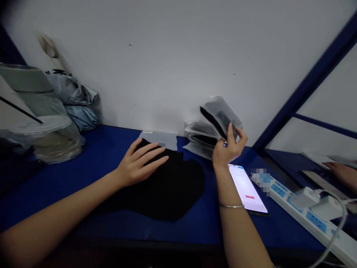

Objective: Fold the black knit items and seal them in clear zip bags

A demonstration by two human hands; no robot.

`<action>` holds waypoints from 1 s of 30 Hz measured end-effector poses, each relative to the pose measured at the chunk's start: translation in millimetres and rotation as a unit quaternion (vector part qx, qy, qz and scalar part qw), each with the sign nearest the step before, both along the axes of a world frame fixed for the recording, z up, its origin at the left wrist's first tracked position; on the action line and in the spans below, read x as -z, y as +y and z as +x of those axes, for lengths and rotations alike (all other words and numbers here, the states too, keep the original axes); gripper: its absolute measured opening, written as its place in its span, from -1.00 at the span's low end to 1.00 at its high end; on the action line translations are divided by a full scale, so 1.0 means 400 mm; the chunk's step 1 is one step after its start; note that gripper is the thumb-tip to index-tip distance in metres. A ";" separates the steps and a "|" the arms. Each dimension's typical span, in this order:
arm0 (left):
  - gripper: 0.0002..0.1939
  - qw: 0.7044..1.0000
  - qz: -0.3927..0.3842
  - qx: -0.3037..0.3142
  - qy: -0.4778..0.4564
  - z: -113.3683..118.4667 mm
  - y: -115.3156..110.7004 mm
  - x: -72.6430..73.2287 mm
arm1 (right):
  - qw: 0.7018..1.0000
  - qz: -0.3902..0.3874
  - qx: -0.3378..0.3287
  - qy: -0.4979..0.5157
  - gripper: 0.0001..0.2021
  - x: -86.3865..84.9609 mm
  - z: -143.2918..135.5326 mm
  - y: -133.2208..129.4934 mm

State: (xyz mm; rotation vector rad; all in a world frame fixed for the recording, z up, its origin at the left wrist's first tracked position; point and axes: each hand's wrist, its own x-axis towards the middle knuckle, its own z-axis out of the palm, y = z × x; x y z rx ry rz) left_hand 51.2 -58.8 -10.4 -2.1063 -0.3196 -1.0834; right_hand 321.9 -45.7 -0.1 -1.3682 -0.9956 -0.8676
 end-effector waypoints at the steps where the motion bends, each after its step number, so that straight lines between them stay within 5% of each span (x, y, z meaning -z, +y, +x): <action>1: -0.68 1.000 -0.014 0.000 0.011 0.002 0.002 0.003 | 1.000 -0.027 0.000 -0.007 -0.54 0.015 0.012 0.012; 7: -0.65 0.994 -0.090 -0.010 0.054 0.005 0.015 0.014 | 0.983 -0.143 -0.103 -0.057 -0.52 0.083 0.042 0.053; 13: -0.68 0.990 -0.121 -0.002 0.076 0.007 0.018 0.018 | 0.970 -0.235 -0.007 -0.052 -0.53 0.057 0.007 0.035; 20: -0.69 0.985 -0.148 -0.001 0.092 0.008 0.016 0.018 | 0.984 -0.164 0.073 -0.009 -0.63 0.043 0.018 0.022; 30: -0.69 0.980 -0.169 0.000 0.104 0.009 0.015 0.021 | 0.996 -0.093 0.002 0.002 -0.69 0.075 0.041 0.044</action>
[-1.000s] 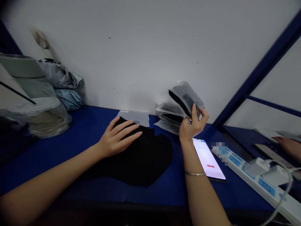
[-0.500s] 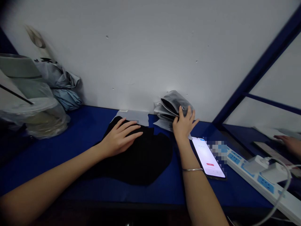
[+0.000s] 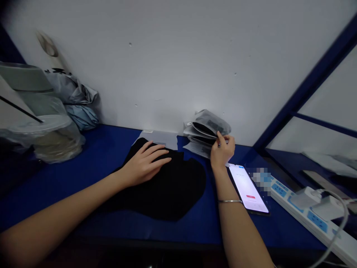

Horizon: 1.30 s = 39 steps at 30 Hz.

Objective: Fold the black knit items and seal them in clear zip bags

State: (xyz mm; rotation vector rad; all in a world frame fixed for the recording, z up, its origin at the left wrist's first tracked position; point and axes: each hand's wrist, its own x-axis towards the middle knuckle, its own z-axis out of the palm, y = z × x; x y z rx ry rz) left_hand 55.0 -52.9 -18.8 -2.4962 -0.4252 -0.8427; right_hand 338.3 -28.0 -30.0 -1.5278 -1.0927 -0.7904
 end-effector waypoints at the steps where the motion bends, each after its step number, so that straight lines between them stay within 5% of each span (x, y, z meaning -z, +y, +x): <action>1: -0.69 1.000 -0.002 0.001 0.001 0.000 0.000 0.001 | 1.000 -0.002 -0.006 0.000 -0.69 0.001 0.001 0.002; 16: -0.70 0.999 -0.042 0.004 0.019 0.006 0.002 0.007 | 0.960 -0.267 -0.086 -0.006 -0.33 -0.012 -0.005 0.006; 20: -0.70 0.999 -0.051 0.004 0.018 0.005 0.002 0.009 | 0.968 -0.229 -0.102 -0.010 -0.34 -0.002 -0.003 0.013; 27: -0.69 0.998 -0.063 0.004 0.021 0.005 0.004 0.009 | 0.992 -0.070 -0.100 0.021 -0.70 -0.007 -0.026 0.005; 34: -0.69 0.997 -0.073 0.004 0.028 0.006 0.002 0.005 | 0.984 -0.111 -0.137 0.009 -0.61 0.002 -0.025 0.013; 39: -0.70 0.997 -0.072 0.008 0.030 0.005 0.002 0.005 | 0.953 -0.227 -0.201 0.000 -0.36 0.009 -0.017 0.019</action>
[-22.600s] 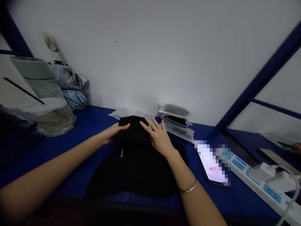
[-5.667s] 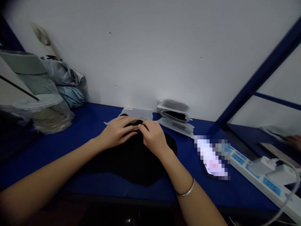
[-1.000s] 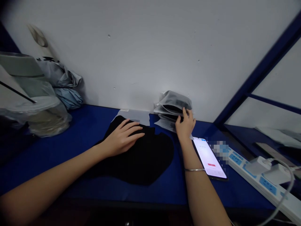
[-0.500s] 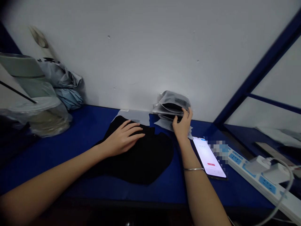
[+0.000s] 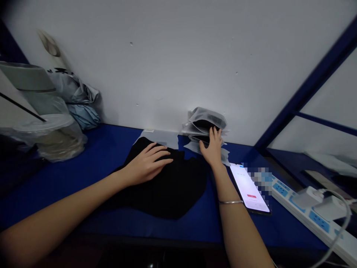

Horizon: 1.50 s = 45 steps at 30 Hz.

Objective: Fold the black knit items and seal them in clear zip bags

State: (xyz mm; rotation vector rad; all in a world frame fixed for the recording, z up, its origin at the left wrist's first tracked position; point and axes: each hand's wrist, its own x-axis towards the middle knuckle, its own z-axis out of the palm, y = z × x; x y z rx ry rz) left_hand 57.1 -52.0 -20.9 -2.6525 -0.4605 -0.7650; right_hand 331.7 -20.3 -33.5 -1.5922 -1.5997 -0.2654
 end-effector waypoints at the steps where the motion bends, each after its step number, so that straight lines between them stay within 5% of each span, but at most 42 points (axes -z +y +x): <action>1: -0.70 1.000 0.000 0.001 0.000 0.000 0.000 0.001 | 1.000 -0.009 -0.016 0.008 -0.34 0.001 0.004 0.000; 5: -0.70 1.000 -0.002 0.007 0.004 0.002 0.000 0.003 | 0.992 0.059 -0.070 0.092 -0.50 -0.001 0.015 0.000; 10: -0.70 1.000 -0.002 0.009 0.010 0.002 0.001 0.003 | 0.963 0.156 -0.030 0.216 -0.75 -0.019 -0.001 -0.011; 15: -0.71 1.000 0.000 0.008 0.007 0.000 0.003 0.004 | 0.947 0.229 0.073 0.212 -0.84 -0.033 -0.016 -0.020; 21: -0.72 1.000 -0.022 0.010 0.005 0.000 0.004 0.000 | 0.952 0.219 0.089 0.195 -0.87 -0.037 -0.020 -0.023; 25: -0.78 0.980 -0.193 0.018 0.047 -0.013 0.000 -0.030 | 0.976 0.106 -0.009 0.191 -0.88 -0.062 -0.057 -0.044; 28: -0.71 0.908 -0.390 0.033 0.150 -0.030 -0.010 -0.057 | 0.969 -0.084 -0.174 0.152 -0.81 -0.085 -0.101 -0.074; 31: -0.54 0.858 -0.458 0.023 0.230 -0.041 -0.030 -0.074 | 0.901 -0.294 -0.304 0.097 -0.70 -0.101 -0.143 -0.108; 35: -0.56 0.869 -0.420 -0.011 0.262 -0.038 -0.058 -0.080 | 0.787 -0.479 -0.388 0.020 -0.60 -0.110 -0.195 -0.151; 38: -0.82 0.869 -0.418 -0.005 0.264 -0.032 -0.059 -0.077 | 0.766 -0.501 -0.398 -0.071 -0.50 -0.110 -0.233 -0.181; 41: -0.98 0.846 -0.473 0.009 0.247 -0.033 -0.040 -0.075 | 0.781 -0.480 -0.363 -0.168 -0.40 -0.107 -0.260 -0.209; 45: -0.88 0.828 -0.520 -0.010 0.207 -0.052 0.000 -0.081 | 0.810 -0.437 -0.338 -0.197 -0.68 -0.110 -0.245 -0.221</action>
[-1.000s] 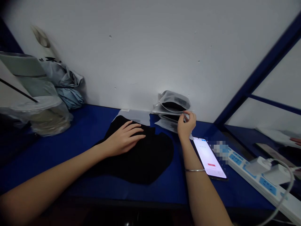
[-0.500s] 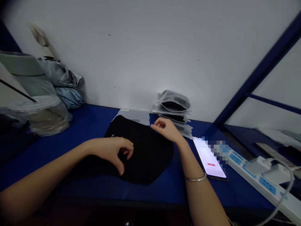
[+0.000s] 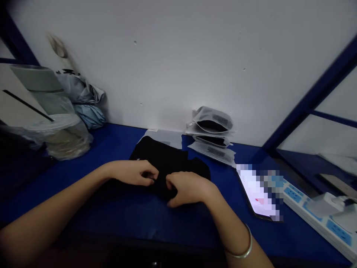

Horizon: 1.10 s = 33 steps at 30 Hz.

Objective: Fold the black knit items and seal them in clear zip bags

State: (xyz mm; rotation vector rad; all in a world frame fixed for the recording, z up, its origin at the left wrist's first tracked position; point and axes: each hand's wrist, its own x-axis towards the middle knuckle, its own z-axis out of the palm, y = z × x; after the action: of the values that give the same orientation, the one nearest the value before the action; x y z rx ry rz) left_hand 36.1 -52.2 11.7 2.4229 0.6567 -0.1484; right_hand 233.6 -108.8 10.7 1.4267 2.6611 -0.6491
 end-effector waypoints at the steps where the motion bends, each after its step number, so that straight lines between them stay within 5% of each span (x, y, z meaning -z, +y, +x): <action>1: -0.86 1.000 -0.005 -0.012 -0.003 -0.008 0.010 -0.004 | 1.000 0.001 0.011 0.014 -0.81 -0.004 0.013 0.004; 3: -0.80 0.999 -0.033 -0.031 0.004 -0.026 0.026 -0.012 | 0.998 0.000 0.039 0.054 -0.92 -0.013 0.043 0.019; 9: -0.70 0.990 -0.137 -0.026 0.012 -0.065 0.039 -0.049 | 0.978 0.010 0.138 0.159 -0.74 -0.006 0.103 0.075; 14: -0.77 0.994 -0.101 -0.034 -0.009 -0.086 0.050 -0.055 | 0.926 -0.122 0.220 0.281 -0.70 0.026 0.112 0.100; 17: -0.82 0.992 -0.067 -0.101 -0.037 -0.098 0.083 -0.033 | 0.905 -0.138 0.264 0.303 -0.70 0.027 0.128 0.107; 20: -0.81 0.960 -0.015 -0.255 -0.115 -0.094 0.118 -0.002 | 0.914 -0.064 0.299 0.266 -0.69 0.020 0.151 0.111; 23: -0.75 0.896 0.044 -0.374 -0.236 -0.072 0.136 0.027 | 0.927 -0.055 0.287 0.234 -0.70 0.013 0.177 0.111; 27: -0.77 0.841 0.198 -0.409 -0.294 -0.046 0.135 0.061 | 0.940 -0.061 0.238 0.236 -0.75 0.006 0.202 0.103; 33: -0.79 0.868 0.313 -0.352 -0.159 -0.040 0.131 0.094 | 0.965 -0.118 0.159 0.171 -0.71 -0.002 0.192 0.088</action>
State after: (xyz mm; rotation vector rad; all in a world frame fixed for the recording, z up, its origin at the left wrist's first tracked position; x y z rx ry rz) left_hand 20.3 0.2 -25.8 2.4921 1.5534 0.8669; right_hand 310.4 -73.7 11.4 1.8255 2.4803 -1.3020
